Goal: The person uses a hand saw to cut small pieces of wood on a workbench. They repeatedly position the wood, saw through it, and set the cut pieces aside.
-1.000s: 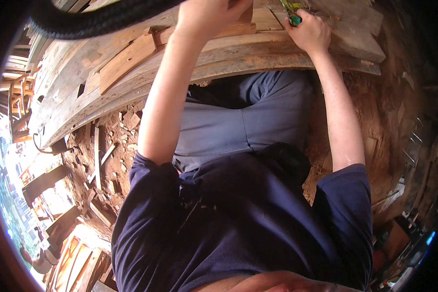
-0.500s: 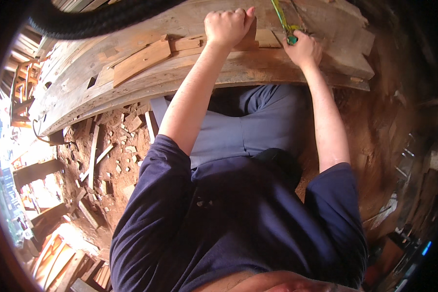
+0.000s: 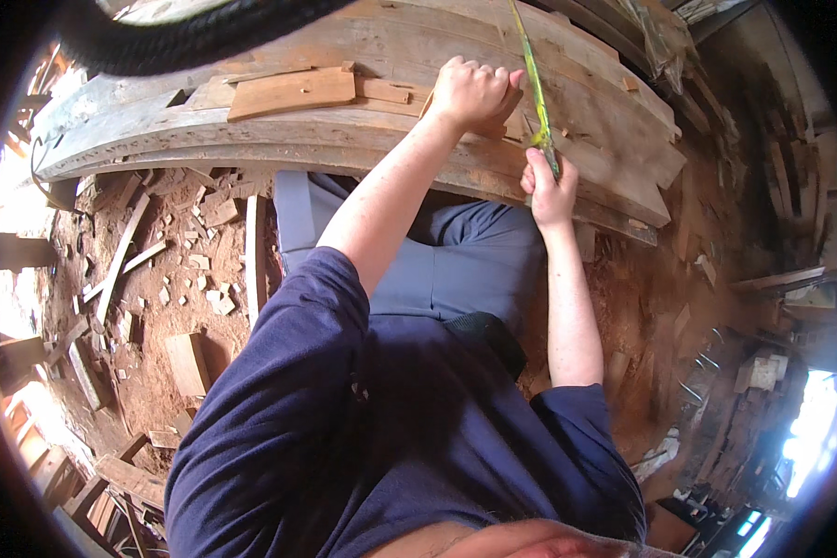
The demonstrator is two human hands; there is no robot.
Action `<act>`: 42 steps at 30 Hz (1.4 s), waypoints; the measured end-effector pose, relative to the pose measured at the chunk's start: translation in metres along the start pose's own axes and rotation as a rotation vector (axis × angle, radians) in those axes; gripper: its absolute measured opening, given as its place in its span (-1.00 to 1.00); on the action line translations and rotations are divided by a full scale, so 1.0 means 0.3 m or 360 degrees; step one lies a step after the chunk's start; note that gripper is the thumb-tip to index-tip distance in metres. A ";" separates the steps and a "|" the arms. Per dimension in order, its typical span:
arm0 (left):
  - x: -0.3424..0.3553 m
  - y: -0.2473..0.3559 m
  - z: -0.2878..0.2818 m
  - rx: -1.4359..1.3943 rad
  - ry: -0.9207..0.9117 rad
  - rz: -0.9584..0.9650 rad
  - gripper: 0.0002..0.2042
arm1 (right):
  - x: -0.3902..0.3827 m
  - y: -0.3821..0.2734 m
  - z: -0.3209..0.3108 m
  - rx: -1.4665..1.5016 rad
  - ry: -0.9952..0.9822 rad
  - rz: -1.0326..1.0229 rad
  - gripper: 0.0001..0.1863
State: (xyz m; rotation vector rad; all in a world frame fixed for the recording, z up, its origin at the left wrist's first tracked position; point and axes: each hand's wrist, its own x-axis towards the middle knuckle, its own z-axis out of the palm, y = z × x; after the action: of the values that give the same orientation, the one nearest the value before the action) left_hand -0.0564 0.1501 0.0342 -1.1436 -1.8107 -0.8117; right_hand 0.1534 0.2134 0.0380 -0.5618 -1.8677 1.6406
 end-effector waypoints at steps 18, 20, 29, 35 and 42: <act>-0.004 -0.006 0.042 -0.0054 0.0005 -0.0071 -0.52 | -0.045 0.052 0.127 0.0648 0.0081 0.0316 -0.70; -0.003 -0.008 0.045 -0.0060 -0.0007 -0.0080 -0.51 | -0.077 0.055 0.122 0.0599 0.0046 0.0302 -0.70; 0.004 -0.007 0.041 -0.0087 -0.0063 -0.0128 -0.52 | -0.325 0.016 0.105 0.0376 -0.0026 0.0353 -0.71; -0.006 -0.008 0.035 -0.0071 0.0105 -0.0032 -0.54 | -0.228 -0.074 0.063 0.0762 -0.0040 0.0185 -0.68; -0.004 0.006 0.007 -0.0096 0.0146 -0.0004 -0.54 | 0.015 -0.032 0.143 0.0793 -0.0036 0.0314 -0.71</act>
State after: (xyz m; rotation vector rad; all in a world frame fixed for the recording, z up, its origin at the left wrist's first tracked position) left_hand -0.0551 0.1521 0.0324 -1.1237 -1.7229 -0.9113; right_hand 0.1220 0.1831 0.0450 -0.5204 -1.3691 2.1524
